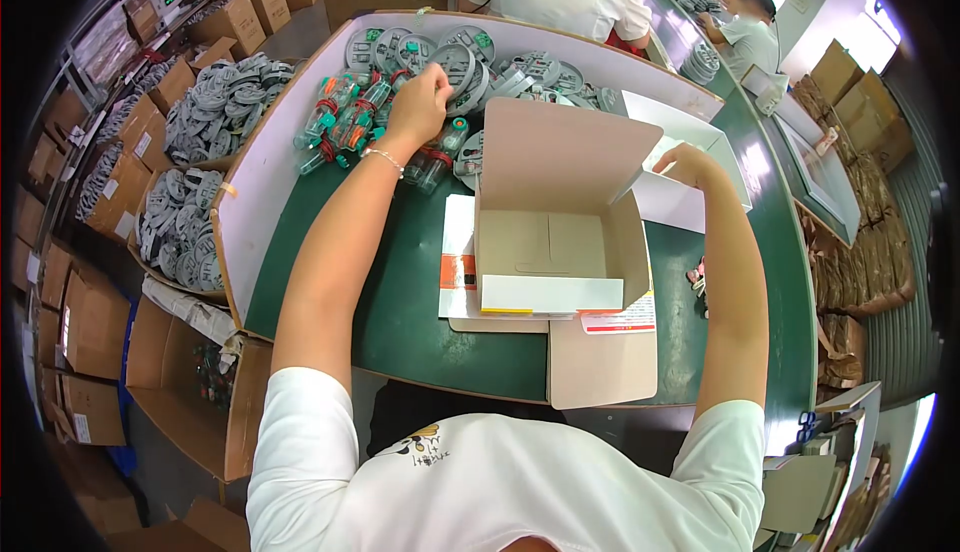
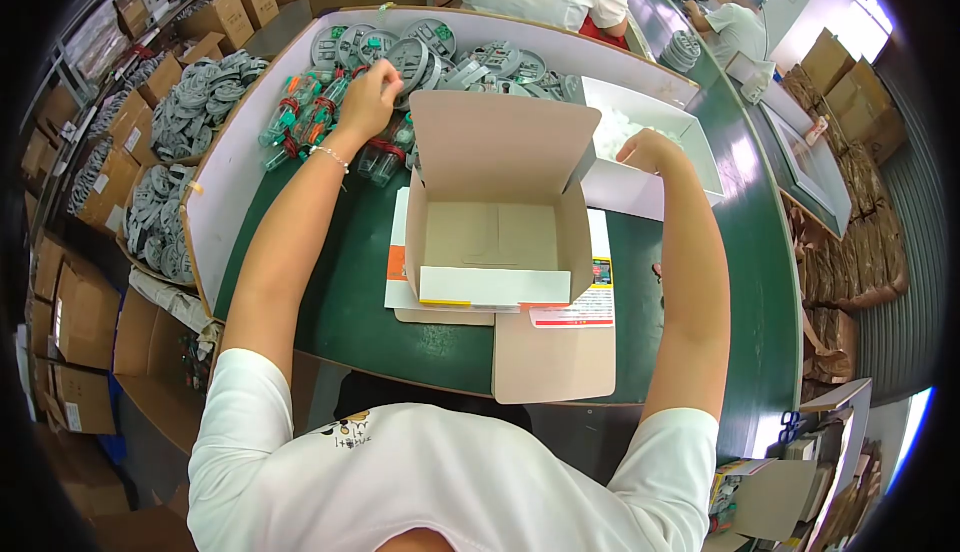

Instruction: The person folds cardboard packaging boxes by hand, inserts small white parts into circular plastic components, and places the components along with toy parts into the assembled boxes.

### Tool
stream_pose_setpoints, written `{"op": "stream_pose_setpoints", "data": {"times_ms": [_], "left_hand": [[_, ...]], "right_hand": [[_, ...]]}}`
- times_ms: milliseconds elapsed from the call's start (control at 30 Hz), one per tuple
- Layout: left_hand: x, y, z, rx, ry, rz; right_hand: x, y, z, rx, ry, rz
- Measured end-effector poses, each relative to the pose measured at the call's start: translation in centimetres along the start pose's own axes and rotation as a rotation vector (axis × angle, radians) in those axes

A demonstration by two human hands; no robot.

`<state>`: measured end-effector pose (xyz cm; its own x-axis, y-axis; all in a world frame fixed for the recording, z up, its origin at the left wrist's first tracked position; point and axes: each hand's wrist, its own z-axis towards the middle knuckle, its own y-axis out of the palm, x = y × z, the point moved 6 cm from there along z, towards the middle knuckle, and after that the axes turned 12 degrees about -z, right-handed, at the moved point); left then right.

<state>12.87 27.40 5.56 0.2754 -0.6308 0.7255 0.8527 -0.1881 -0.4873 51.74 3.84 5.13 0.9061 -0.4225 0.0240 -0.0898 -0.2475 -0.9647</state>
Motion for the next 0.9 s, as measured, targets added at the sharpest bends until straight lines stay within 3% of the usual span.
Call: {"op": "stream_pose_setpoints", "data": {"times_ms": [300,433,567,633,667,733,900], "left_hand": [[0.5,0.8,0.9,0.055,0.312,0.183],[0.1,2.3,1.0,0.044,0.236,0.206],[1.4,-1.1,0.5,0.112,0.092,0.034],[1.7,-4.0,0.0,0.17,-0.064,-0.419],[2.9,-5.4,-0.7,0.168,-0.069,-0.411],[4.5,-6.8,-3.3,0.107,-0.229,-1.284],[8.9,-10.3,-10.0,0.016,-0.128,-1.444]], "right_hand": [[0.2,1.2,2.6,-0.041,0.007,-0.046],[0.6,1.0,2.8,0.092,0.062,-0.278],[2.2,2.2,4.9,0.029,0.062,-0.398],[3.3,2.9,6.1,0.002,0.049,-0.394],[3.8,3.3,6.5,-0.021,0.044,-0.393],[4.4,3.9,6.9,-0.045,0.034,-0.388],[4.0,3.3,5.9,-0.038,-0.01,-0.315]]}}
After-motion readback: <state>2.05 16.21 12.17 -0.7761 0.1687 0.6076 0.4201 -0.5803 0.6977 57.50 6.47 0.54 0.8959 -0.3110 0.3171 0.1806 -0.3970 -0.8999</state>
